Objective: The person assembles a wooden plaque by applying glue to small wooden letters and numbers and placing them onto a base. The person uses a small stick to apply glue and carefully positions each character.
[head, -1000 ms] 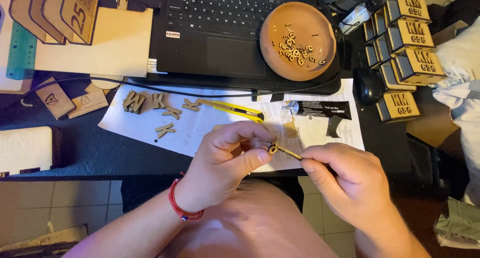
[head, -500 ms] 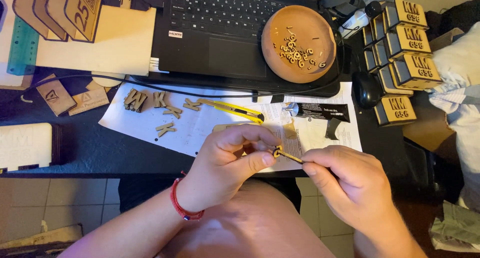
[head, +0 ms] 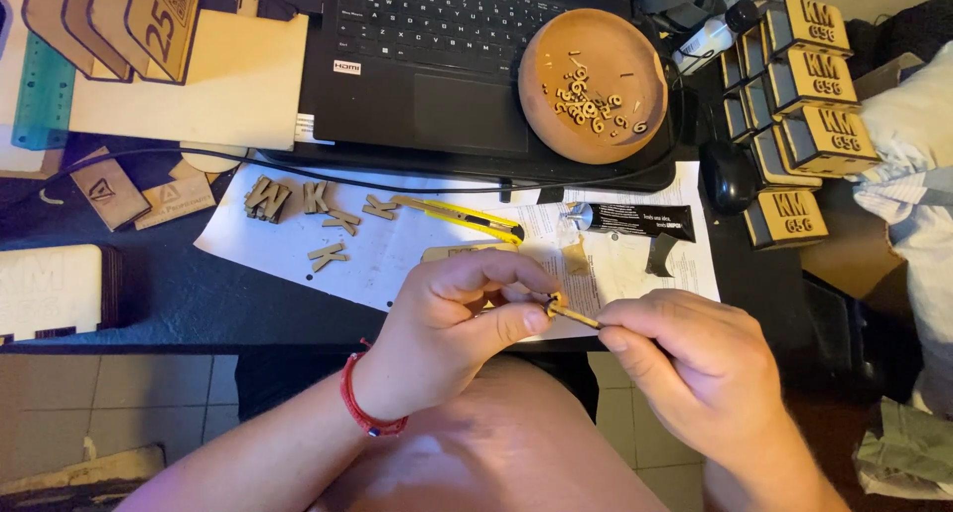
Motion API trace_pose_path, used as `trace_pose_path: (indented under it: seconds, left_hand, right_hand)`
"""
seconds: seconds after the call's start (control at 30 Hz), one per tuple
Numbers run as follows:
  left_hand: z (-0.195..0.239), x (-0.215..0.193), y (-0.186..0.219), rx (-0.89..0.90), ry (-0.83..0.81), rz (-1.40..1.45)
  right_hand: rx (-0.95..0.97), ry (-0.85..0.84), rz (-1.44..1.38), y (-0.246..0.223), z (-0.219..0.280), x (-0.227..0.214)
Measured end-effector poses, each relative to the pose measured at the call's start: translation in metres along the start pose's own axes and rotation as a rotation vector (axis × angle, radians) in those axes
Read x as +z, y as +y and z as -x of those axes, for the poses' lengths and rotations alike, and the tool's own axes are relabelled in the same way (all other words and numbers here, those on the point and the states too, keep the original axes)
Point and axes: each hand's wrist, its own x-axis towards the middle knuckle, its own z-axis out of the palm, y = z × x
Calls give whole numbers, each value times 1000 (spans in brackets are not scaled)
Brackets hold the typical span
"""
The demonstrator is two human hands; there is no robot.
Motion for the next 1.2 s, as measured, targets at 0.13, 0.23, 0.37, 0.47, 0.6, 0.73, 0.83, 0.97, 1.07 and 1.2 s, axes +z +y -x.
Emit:
trace_pose_path:
  seconds: [0.13,0.23,0.37,0.47,0.6,0.73,0.83,0.97,1.07,1.2]
  left_hand:
    - [2,1,-4,3,12,21]
    - [2,1,-2,-45,6,129]
    - [2,1,-1,-30,7,75]
    - [2,2,-4,-31,21,64]
    - [3,1,-7,-22,16,114]
    - [4,2,-9,-31,39,107]
    - [3,2,-8,-37,41,116]
    - [3,3,-7,-49,53,64]
    - [3,2,-3,-57,42,76]
    - [4,2,-2,-57,34,101]
  right_hand:
    - [-19,-12,-11,3,2,-1]
    - [27,-4,-19,3,2,-3]
    - [30,-7,-12,0,1,-2]
    - [8,-13,-27,2,2,-1]
    - [-15,-28,-29,6,4,-2]
    - [-10,-28,-23,3,1,-4]
    - [3,8,-38,2,1,-4]
    - [7,7,-47,1,0,-3]
    - [-7,4,-50,2,-1,-3]
    - [-5,4,-29,5,1,-5]
